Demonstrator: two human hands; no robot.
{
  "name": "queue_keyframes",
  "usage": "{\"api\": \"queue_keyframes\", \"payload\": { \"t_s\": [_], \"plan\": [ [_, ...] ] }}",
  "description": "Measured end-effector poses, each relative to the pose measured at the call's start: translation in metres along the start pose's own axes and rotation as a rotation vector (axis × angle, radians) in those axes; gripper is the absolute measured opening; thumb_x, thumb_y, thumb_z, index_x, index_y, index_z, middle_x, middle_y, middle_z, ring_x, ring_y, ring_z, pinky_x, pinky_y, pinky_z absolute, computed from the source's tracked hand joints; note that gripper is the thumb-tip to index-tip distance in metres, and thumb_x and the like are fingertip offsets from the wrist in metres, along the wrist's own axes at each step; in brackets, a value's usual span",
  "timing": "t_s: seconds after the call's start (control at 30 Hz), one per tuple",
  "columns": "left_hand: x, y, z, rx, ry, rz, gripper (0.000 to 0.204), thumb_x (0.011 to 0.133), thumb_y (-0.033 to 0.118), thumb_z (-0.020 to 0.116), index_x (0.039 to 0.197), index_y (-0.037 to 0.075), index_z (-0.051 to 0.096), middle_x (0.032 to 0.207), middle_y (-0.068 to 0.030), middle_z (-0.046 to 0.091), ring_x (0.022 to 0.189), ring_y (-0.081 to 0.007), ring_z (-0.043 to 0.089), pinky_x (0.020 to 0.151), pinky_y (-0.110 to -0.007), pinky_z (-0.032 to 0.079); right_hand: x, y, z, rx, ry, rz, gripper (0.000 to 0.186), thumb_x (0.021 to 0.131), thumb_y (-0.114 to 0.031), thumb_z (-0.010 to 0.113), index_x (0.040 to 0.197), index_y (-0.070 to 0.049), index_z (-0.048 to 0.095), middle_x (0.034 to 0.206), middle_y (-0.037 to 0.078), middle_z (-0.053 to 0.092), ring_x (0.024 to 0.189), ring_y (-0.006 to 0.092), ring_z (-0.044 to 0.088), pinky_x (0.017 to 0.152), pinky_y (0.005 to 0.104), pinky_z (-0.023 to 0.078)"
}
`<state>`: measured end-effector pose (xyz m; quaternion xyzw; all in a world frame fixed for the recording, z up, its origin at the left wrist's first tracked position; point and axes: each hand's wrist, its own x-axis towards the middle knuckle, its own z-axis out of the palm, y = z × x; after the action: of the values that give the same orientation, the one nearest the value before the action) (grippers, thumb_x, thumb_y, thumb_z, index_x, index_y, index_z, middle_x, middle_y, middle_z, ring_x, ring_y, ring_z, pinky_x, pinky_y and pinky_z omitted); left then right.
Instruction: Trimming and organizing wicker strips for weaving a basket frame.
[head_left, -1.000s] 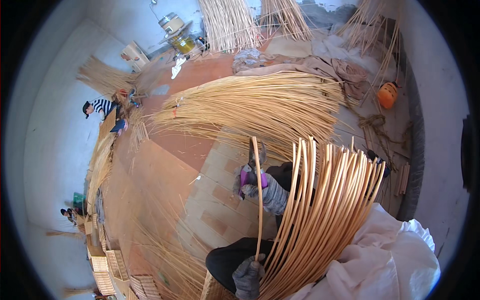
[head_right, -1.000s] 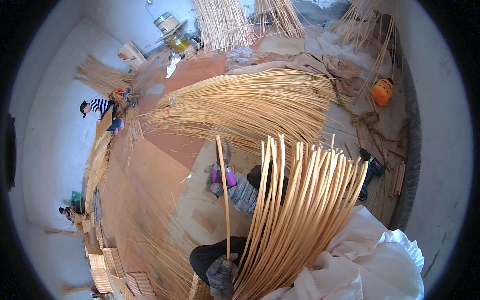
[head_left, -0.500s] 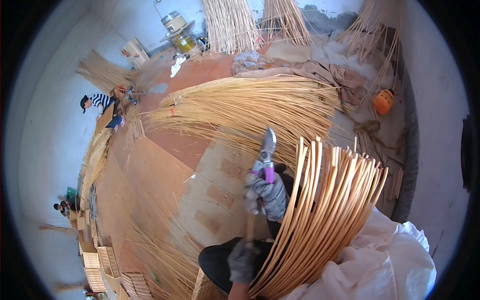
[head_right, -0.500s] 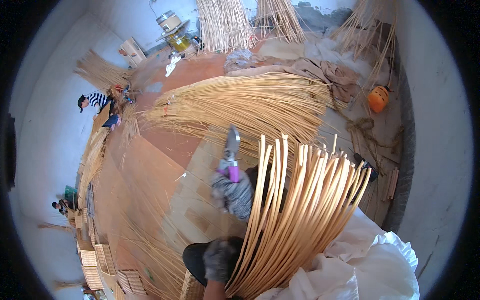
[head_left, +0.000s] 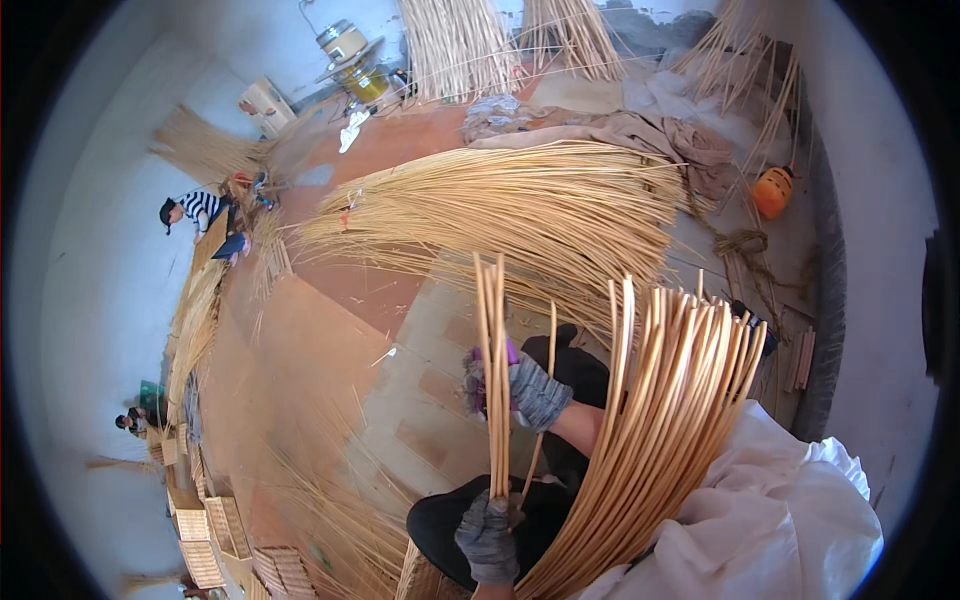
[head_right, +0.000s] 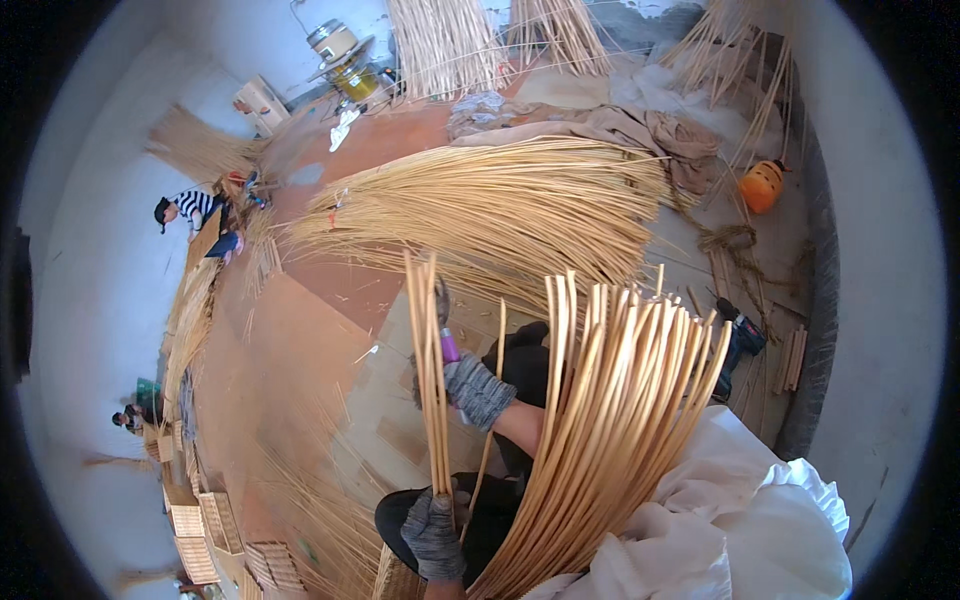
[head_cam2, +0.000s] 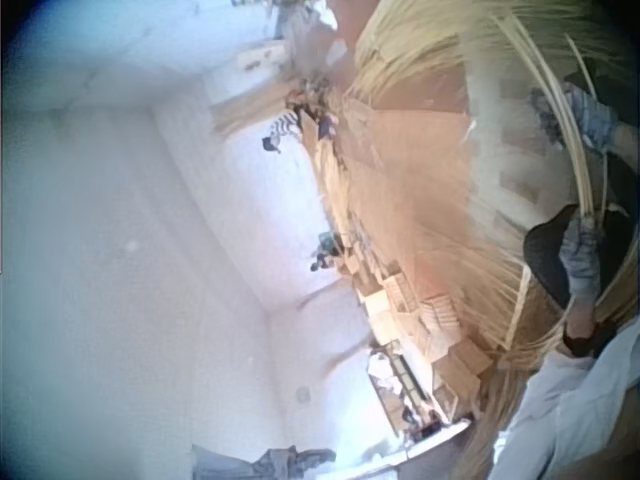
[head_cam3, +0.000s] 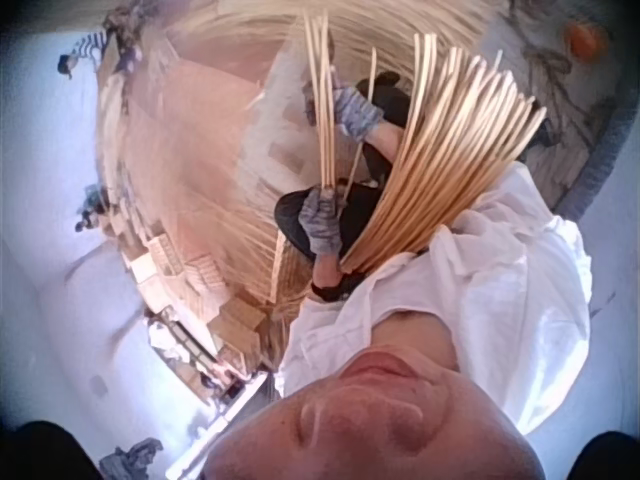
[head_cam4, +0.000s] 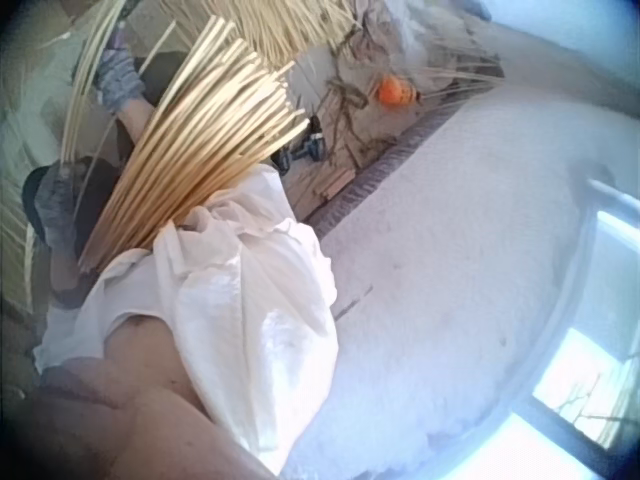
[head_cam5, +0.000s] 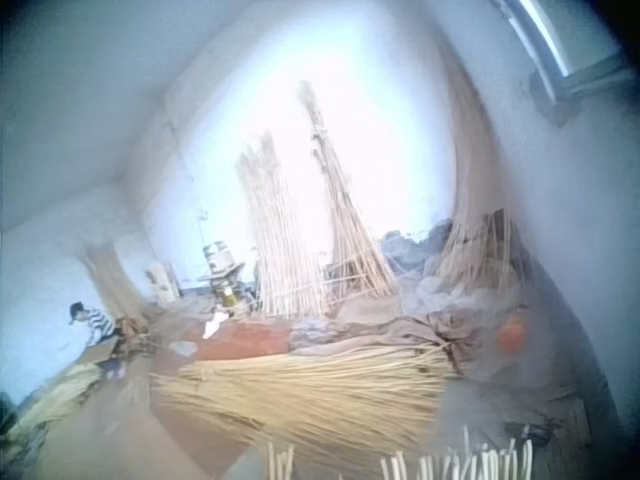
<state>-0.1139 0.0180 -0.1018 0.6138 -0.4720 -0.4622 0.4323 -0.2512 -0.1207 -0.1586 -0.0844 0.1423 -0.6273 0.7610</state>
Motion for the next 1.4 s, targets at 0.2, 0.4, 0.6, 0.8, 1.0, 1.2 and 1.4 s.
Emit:
{"api": "queue_keyframes", "payload": {
  "t_s": [0.2, 0.4, 0.6, 0.8, 1.0, 1.2, 1.4],
  "plan": [
    [0.011, 0.011, -0.011, 0.460, -0.228, 0.100, 0.044, 0.075, 0.043, 0.053, 0.083, 0.000, 0.059, 0.056, -0.0025, 0.051, 0.050, -0.0109, 0.048, 0.046, -0.022, 0.037, -0.003, -0.006, 0.003, 0.118, -0.336, -0.140, 0.025, 0.077, -0.016, 0.057, 0.096, -0.003, 0.047, 0.070, 0.007, 0.055, 0.063, 0.0204, 0.057, 0.051, 0.0321, 0.047],
    [0.016, 0.015, -0.013, -0.065, -0.672, -0.546, 0.047, 0.066, 0.035, 0.066, 0.090, -0.004, 0.056, 0.068, -0.0066, 0.055, 0.062, -0.0155, 0.051, 0.058, -0.023, 0.041, -0.013, -0.012, 0.013, -0.288, -0.087, -0.155, 0.019, 0.077, -0.012, 0.056, 0.091, -0.003, 0.048, 0.070, 0.007, 0.054, 0.062, 0.0179, 0.055, 0.053, 0.0285, 0.045],
    [0.008, 0.006, 0.003, 0.142, -0.428, -0.216, 0.036, 0.067, 0.023, 0.068, 0.092, -0.001, 0.058, 0.068, -0.0034, 0.057, 0.058, -0.0099, 0.050, 0.056, -0.021, 0.041, -0.014, -0.013, 0.013, -0.319, -0.178, -0.178, 0.018, 0.076, -0.014, 0.057, 0.089, -0.004, 0.049, 0.071, 0.005, 0.054, 0.062, 0.0151, 0.053, 0.055, 0.0273, 0.044],
    [0.008, 0.011, -0.007, -0.029, -0.273, -0.276, 0.027, 0.072, 0.022, 0.064, 0.085, -0.001, 0.059, 0.065, -0.0048, 0.058, 0.054, -0.0094, 0.050, 0.049, -0.021, 0.040, -0.018, -0.016, 0.019, 0.217, -0.340, -0.051, 0.018, 0.075, -0.015, 0.058, 0.087, -0.004, 0.049, 0.072, 0.004, 0.053, 0.062, 0.0138, 0.051, 0.056, 0.0265, 0.044],
    [0.006, 0.018, -0.014, 0.054, -0.125, -0.177, 0.024, 0.075, 0.022, 0.060, 0.082, -0.001, 0.060, 0.062, -0.0042, 0.058, 0.049, -0.0088, 0.050, 0.046, -0.020, 0.039, -0.026, -0.028, 0.024, -0.558, -0.100, -0.348, 0.014, 0.077, -0.014, 0.056, 0.084, -0.003, 0.050, 0.071, 0.002, 0.049, 0.066, 0.0123, 0.051, 0.058, 0.0241, 0.044],
    [-0.004, 0.024, -0.012, 0.083, -0.130, -0.190, 0.023, 0.075, 0.022, 0.059, 0.081, -0.001, 0.060, 0.064, -0.0054, 0.059, 0.049, -0.0076, 0.049, 0.044, -0.018, 0.038, -0.023, -0.033, 0.022, -1.036, -0.114, -0.640, 0.023, 0.077, -0.021, 0.056, 0.089, -0.002, 0.051, 0.070, 0.006, 0.052, 0.064, 0.0144, 0.050, 0.057, 0.0288, 0.044],
    [-0.009, 0.029, -0.019, -0.036, -0.150, -0.211, 0.029, 0.076, 0.026, 0.058, 0.084, -0.001, 0.060, 0.064, -0.0068, 0.059, 0.045, -0.0075, 0.047, 0.040, -0.018, 0.037, -0.030, -0.028, 0.018, -1.031, 0.279, -0.419, 0.022, 0.073, -0.015, 0.058, 0.089, -0.002, 0.052, 0.064, 0.010, 0.053, 0.055, 0.0142, 0.050, 0.052, 0.0277, 0.042]
  ]
}}
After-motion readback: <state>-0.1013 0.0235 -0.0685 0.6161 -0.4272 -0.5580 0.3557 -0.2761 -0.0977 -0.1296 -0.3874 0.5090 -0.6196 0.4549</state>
